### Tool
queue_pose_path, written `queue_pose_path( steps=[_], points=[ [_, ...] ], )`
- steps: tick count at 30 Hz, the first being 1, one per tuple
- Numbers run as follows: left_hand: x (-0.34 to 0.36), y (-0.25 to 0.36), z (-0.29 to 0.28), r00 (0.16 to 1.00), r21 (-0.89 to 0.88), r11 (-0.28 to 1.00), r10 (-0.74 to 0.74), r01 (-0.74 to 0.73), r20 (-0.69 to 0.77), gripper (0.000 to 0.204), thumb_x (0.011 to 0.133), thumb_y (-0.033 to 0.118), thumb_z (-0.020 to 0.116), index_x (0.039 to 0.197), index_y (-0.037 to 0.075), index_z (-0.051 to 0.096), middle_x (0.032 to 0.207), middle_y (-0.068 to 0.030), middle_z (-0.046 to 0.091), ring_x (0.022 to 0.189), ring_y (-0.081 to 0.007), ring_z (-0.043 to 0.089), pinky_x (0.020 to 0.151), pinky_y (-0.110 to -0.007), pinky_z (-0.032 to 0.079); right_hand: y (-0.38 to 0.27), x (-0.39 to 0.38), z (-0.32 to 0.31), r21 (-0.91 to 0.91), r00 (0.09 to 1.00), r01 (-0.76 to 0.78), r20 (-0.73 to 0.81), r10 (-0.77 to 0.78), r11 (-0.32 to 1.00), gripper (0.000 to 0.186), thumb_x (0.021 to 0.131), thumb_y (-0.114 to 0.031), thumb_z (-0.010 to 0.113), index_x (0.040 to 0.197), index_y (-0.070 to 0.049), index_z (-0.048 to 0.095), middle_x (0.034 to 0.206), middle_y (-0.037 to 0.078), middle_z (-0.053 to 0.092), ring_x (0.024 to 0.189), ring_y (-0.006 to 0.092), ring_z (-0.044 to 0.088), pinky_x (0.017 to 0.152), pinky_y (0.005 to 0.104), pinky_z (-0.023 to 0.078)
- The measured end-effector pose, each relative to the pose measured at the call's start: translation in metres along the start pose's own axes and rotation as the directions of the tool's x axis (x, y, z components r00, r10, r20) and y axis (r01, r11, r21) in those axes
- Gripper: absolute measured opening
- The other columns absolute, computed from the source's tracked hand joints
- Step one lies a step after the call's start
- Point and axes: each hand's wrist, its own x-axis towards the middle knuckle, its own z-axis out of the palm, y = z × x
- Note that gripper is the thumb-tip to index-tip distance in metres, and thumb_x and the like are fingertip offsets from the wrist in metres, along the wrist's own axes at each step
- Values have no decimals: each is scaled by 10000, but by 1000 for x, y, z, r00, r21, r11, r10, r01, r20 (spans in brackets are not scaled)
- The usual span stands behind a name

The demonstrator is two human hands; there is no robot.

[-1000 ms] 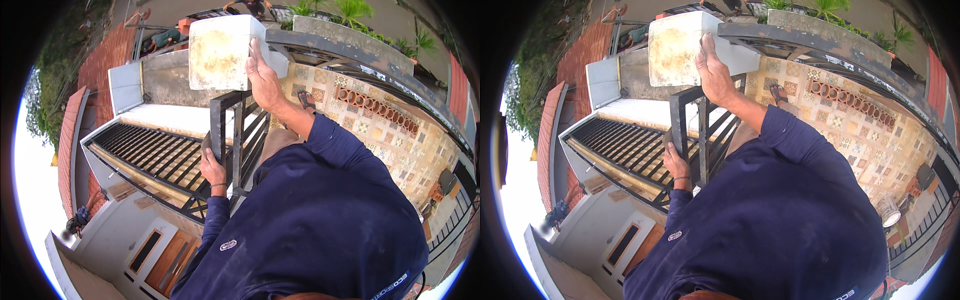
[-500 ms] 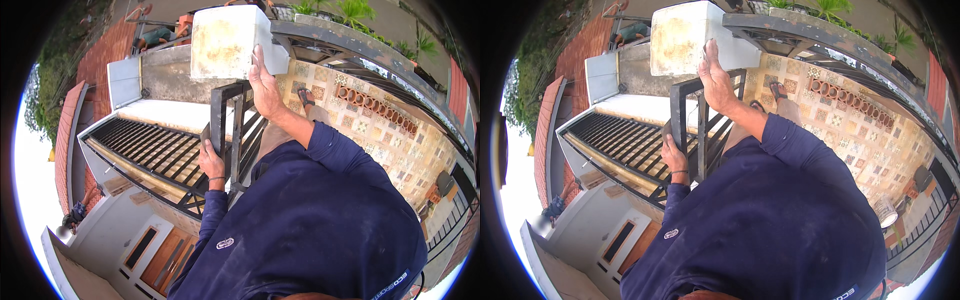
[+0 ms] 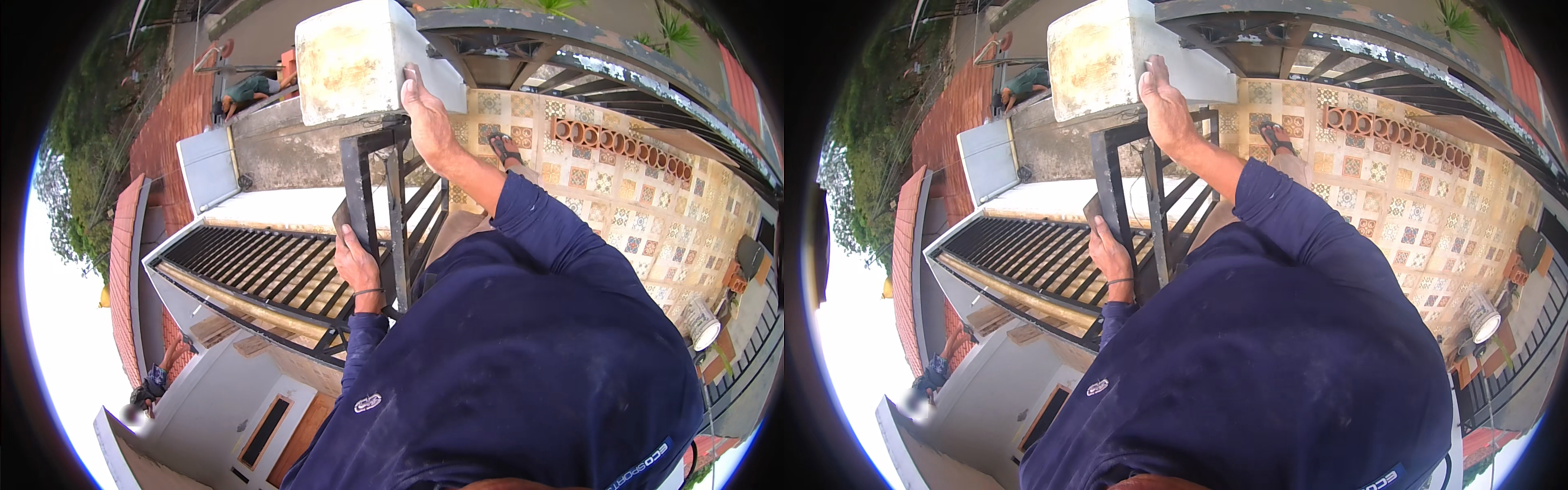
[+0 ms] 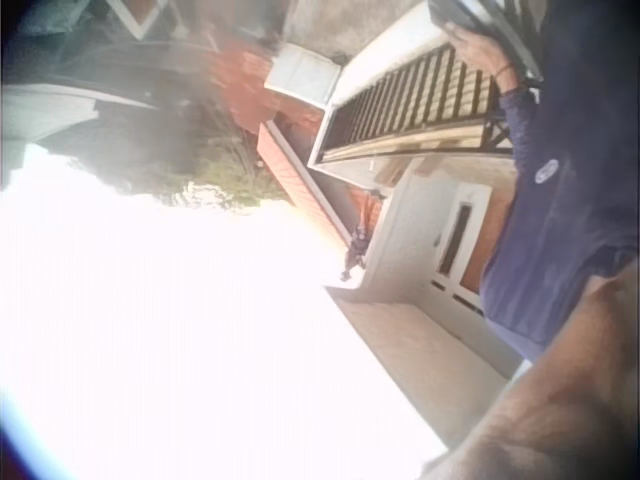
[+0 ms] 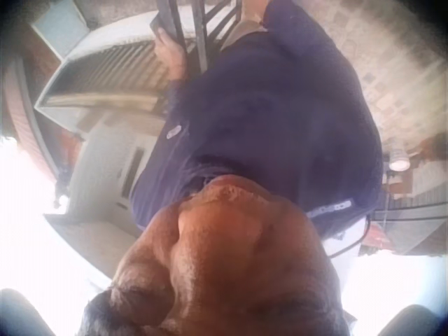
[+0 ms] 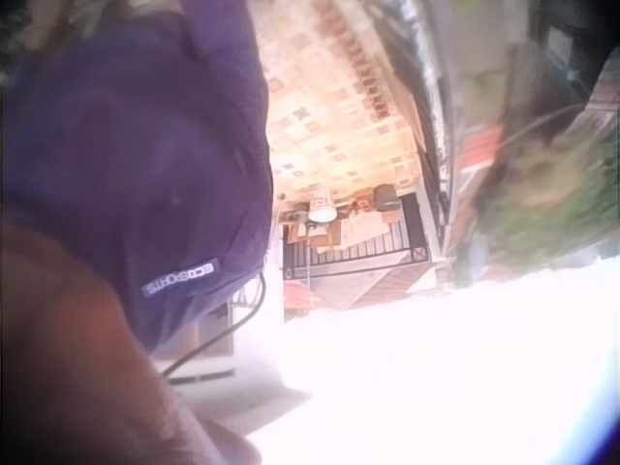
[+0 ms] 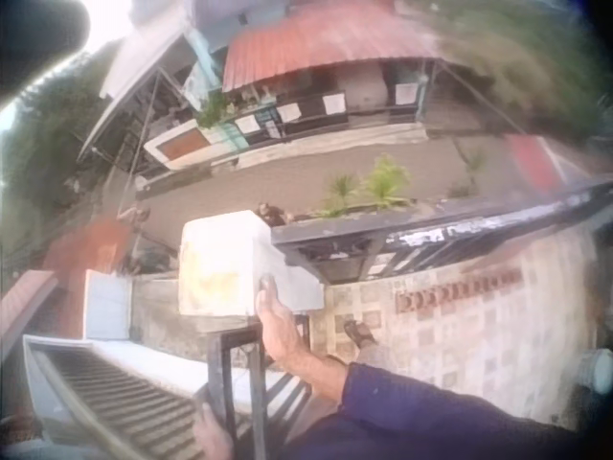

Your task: The person smooths a white concrete pillar on a balcony railing using a trowel and a sanding block. They repeatedly apply and scrape the surface, then walk inside the house.

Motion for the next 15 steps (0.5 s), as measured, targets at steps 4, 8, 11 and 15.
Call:
queue_pose_path(
  steps=[4, 8, 11, 15],
  points=[
    [0, -2, -1, 998, -102, 995, -1, 8, 68, 722, 1140, 578, 440, 1339, -61, 712, 1131, -347, 748, 1035, -528, 702, 918, -553, 516, 21, -16, 4, -124, 997, 72, 2, -72, 990, 869, 1186, -576, 302, 1698, 112, 164, 1799, 303, 156, 1696, 370, 115, 1365, 398, 145],
    [2, -4, -2, 998, -56, 998, -13, 17, 68, 734, 1140, 589, 443, 1337, -64, 714, 1135, -334, 752, 1041, -518, 698, 928, -552, 512, 35, -11, 1, 38, 996, -8, -94, 12, 999, 882, 1178, -607, 296, 1680, 117, 250, 1767, 313, 264, 1671, 389, 221, 1349, 373, 201],
    [1, -3, -2, 999, -56, 998, 16, -14, 46, 733, 1142, 583, 449, 1328, -74, 716, 1128, -326, 757, 1027, -488, 708, 931, -530, 517, 38, -15, 2, -129, 987, 141, -56, -149, 982, 834, 1189, -569, 291, 1684, 102, 264, 1790, 297, 206, 1690, 372, 155, 1364, 409, 160],
    [2, -3, -3, 993, -97, 994, -43, 54, 109, 707, 1148, 565, 457, 1360, -60, 711, 1134, -313, 768, 1042, -453, 721, 935, -511, 524, 45, -18, 1, -126, 973, 188, -110, -202, 974, 866, 1178, -606, 279, 1677, 102, 285, 1788, 298, 212, 1691, 381, 144, 1366, 406, 151]
  ],
)
